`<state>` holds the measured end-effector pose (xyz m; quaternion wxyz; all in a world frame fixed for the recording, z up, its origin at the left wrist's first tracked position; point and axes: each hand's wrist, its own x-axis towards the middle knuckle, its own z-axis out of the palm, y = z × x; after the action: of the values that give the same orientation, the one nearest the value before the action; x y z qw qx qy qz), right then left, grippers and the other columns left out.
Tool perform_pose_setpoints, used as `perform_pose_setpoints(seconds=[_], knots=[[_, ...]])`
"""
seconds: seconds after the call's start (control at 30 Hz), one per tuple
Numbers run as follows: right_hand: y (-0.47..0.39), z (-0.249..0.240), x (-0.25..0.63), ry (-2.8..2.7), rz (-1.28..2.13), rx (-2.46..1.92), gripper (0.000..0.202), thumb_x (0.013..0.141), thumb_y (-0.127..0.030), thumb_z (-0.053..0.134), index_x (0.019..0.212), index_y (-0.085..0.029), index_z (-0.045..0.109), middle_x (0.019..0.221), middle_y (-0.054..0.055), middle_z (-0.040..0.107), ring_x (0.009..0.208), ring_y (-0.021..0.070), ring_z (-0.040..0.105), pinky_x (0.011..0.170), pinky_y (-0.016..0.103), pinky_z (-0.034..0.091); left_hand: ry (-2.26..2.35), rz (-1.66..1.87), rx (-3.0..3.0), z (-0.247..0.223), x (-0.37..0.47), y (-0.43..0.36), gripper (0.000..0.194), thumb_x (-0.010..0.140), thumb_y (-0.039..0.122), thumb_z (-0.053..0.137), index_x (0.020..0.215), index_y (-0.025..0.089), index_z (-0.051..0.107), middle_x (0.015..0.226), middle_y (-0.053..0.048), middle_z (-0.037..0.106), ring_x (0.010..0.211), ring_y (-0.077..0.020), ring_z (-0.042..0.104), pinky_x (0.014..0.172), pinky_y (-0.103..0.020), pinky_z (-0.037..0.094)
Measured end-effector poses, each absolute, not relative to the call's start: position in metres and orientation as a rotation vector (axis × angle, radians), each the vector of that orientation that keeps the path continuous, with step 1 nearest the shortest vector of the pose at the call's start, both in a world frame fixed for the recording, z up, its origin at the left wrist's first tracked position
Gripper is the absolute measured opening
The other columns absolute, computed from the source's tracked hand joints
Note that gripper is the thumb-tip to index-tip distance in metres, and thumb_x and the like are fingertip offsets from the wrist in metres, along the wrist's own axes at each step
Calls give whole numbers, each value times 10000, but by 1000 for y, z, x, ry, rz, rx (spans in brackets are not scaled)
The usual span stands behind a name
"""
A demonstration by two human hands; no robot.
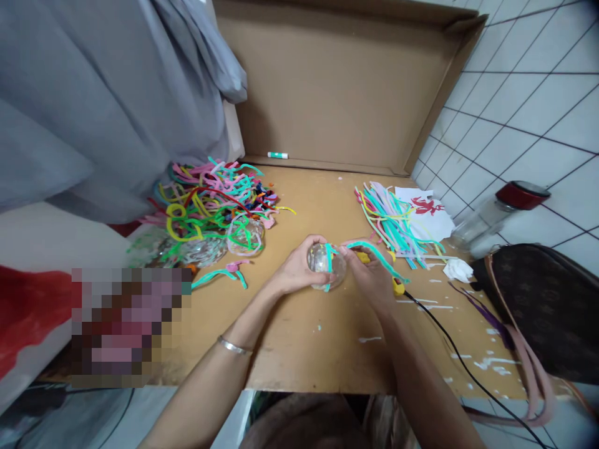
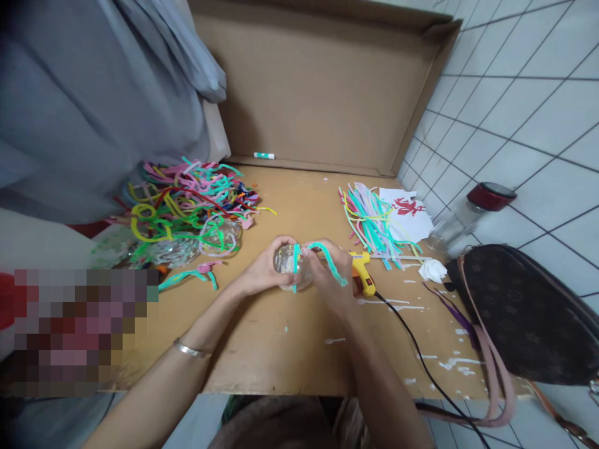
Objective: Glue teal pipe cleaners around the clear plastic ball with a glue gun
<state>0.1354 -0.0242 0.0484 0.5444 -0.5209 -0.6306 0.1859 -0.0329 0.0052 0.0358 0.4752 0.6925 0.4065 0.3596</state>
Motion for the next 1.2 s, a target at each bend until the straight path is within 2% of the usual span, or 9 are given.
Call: perform_pose_setpoints(seconds=[0.33, 0.6, 0.73, 0.93, 1.2], knots=[[-29, 46, 136, -1577, 431, -1273, 229, 845, -419, 553, 761, -232, 656, 760, -9, 698, 723, 154, 630, 759, 293, 470, 1006, 872, 1719, 34, -33, 6, 612, 561, 295, 745, 1093, 201, 457, 907, 15, 510, 783, -137, 481, 700, -242, 413], [-29, 46, 140, -1618, 389, -1234, 158, 835, -360, 561, 768, -240, 640, 766, 2, 692, 750, 170, 633, 741, 307, 464, 996, 882, 1719, 33, -33, 6, 618, 566, 309, 751, 1098, 203, 455, 950, 2, 548, 837, -157, 525, 739, -256, 443], [-29, 51, 141, -1728, 299, -1228, 173, 847, -348, 551, 744, -253, 652, 739, 1, 691, 693, 162, 618, 712, 306, 440, 979, 890, 1693, 34, -32, 6, 610, 565, 294, 747, 1092, 200, 455, 995, -12, 583, 870, -167, 550, 780, -272, 453], [-30, 53, 141, -1857, 191, -1137, 200, 886, -302, 514, 785, -231, 670, 761, 9, 699, 720, 156, 623, 732, 302, 398, 974, 878, 1679, 37, -31, 4, 618, 569, 268, 725, 1117, 198, 449, 1054, -26, 603, 898, -179, 577, 807, -292, 469], [-31, 51, 142, -1854, 191, -1167, 231, 887, -373, 521, 779, -241, 675, 749, 10, 697, 714, 164, 620, 727, 302, 415, 1002, 910, 1744, 33, -31, 5, 640, 577, 270, 732, 1149, 194, 454, 1089, -47, 599, 967, -206, 575, 857, -330, 471]])
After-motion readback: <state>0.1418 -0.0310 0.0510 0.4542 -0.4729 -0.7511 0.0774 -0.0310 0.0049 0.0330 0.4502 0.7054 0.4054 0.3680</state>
